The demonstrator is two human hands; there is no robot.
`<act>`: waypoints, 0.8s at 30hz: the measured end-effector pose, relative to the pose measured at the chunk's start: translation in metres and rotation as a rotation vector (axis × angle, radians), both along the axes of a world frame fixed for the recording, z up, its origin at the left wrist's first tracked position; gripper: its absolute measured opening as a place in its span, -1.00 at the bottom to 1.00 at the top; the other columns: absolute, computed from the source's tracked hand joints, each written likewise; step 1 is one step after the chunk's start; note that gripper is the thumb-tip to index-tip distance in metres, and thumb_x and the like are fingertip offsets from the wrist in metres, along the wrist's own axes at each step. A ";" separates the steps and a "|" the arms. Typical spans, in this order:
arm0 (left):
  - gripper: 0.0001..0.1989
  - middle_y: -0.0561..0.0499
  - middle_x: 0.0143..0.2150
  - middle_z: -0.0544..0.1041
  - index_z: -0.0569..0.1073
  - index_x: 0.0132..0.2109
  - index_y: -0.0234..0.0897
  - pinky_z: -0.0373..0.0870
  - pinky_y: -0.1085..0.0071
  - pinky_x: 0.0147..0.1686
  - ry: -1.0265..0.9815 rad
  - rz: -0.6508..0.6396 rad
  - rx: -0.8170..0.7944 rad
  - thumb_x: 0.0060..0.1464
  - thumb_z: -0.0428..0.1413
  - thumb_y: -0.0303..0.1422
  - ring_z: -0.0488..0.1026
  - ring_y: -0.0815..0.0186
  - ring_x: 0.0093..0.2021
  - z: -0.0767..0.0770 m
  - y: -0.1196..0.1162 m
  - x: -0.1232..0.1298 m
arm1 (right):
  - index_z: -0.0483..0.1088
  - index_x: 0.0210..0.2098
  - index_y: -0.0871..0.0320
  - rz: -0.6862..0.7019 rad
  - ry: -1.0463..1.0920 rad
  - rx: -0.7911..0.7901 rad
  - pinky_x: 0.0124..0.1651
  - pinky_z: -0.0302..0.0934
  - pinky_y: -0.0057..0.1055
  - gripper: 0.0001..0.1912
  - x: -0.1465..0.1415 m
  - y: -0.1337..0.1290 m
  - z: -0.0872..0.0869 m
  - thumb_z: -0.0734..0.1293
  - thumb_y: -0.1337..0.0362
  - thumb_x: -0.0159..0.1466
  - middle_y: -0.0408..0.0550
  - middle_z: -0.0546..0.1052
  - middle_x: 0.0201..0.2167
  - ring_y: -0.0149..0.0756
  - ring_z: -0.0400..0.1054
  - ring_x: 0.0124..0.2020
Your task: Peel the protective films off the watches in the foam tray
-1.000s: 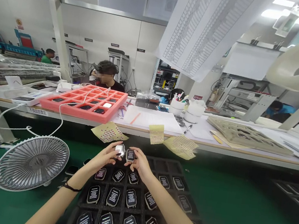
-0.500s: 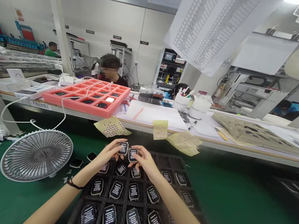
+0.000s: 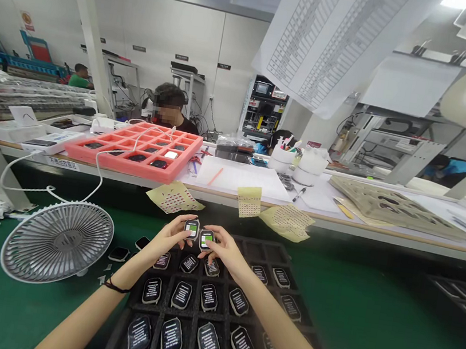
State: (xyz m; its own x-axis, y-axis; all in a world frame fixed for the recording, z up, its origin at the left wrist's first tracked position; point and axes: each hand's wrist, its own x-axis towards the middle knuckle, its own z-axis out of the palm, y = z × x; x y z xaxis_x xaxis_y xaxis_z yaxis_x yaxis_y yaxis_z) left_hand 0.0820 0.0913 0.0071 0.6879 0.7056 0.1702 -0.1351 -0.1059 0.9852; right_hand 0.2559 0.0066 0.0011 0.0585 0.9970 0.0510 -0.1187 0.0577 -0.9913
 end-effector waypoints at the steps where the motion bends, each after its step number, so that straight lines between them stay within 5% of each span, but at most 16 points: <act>1: -0.47 -0.06 -0.13 0.47 0.28 0.11 -0.24 0.27 0.51 -0.51 0.007 0.002 0.014 -0.01 0.14 -0.18 0.44 0.37 -0.38 0.000 0.000 0.000 | 0.35 -0.11 0.08 -0.008 -0.012 0.000 -0.65 0.19 -0.56 -0.58 0.000 0.000 0.000 0.43 0.13 0.07 -0.08 0.46 -0.23 -0.33 0.50 -0.51; 8: -0.63 0.04 -0.36 0.47 0.41 -0.01 -0.27 0.28 0.49 -0.50 0.076 0.014 0.026 0.15 0.01 -0.14 0.41 0.41 -0.50 0.005 -0.005 -0.002 | 0.38 -0.21 0.13 -0.073 -0.045 -0.073 -0.76 0.04 -0.58 -0.65 -0.002 -0.002 0.001 0.32 0.01 0.16 -0.20 0.43 -0.58 -0.33 0.42 -0.67; 17: -0.62 0.05 -0.33 0.47 0.37 0.04 -0.26 0.25 0.51 -0.50 0.062 -0.025 0.041 0.12 0.06 -0.20 0.41 0.41 -0.46 0.005 -0.006 -0.002 | 0.34 -0.11 0.09 0.001 -0.006 -0.027 -0.64 0.24 -0.51 -0.63 0.002 -0.010 0.006 0.38 0.11 0.12 -0.07 0.46 -0.27 -0.30 0.49 -0.49; 24: -0.58 0.00 -0.22 0.48 0.35 0.03 -0.28 0.24 0.51 -0.50 0.048 -0.025 0.049 0.06 0.13 -0.18 0.38 0.45 -0.47 0.005 -0.005 -0.001 | 0.34 -0.09 0.09 0.015 -0.029 -0.020 -0.63 0.25 -0.51 -0.62 0.001 -0.011 0.004 0.36 0.07 0.15 -0.09 0.45 -0.31 -0.29 0.49 -0.48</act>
